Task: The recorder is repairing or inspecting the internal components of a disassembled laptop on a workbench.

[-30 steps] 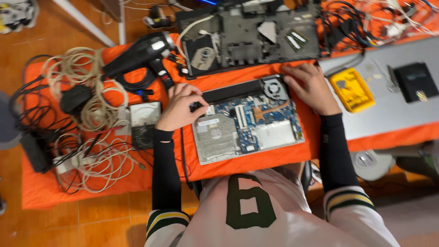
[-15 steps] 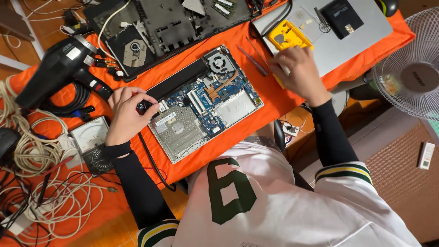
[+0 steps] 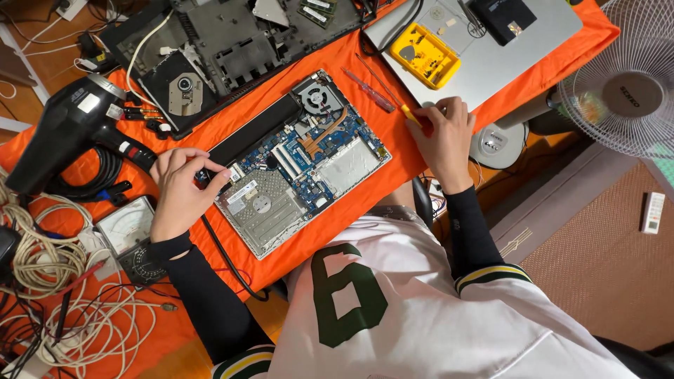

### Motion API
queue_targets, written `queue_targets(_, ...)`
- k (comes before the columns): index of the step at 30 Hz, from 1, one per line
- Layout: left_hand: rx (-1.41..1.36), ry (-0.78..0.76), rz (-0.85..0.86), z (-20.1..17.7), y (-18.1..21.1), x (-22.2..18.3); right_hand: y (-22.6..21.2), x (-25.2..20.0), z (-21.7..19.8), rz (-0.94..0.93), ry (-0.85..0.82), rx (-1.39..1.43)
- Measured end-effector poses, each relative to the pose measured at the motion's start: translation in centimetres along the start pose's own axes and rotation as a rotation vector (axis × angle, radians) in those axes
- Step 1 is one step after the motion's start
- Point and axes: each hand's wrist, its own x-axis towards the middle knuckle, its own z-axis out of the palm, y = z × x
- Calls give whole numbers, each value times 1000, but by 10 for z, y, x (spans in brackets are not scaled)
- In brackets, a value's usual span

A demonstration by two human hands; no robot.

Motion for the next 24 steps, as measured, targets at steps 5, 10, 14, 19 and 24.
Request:
queue_targets(5,6,-15,-23,-5,9,2,-4,12,-10,131,87,254)
queue_targets(10,27,-15,-36,-6,11,4,37,12,0,-28,314,556)
queue_targets(14,32,-28,-59,-7,13,5,71,19,-6,111,601,1145)
queue_targets(19,34,4,-83,-5,13,11,99,29,-15,38,676,1231)
queue_targets(24,20,52,-57,-6,5,11,152,48,2,115,726,1206)
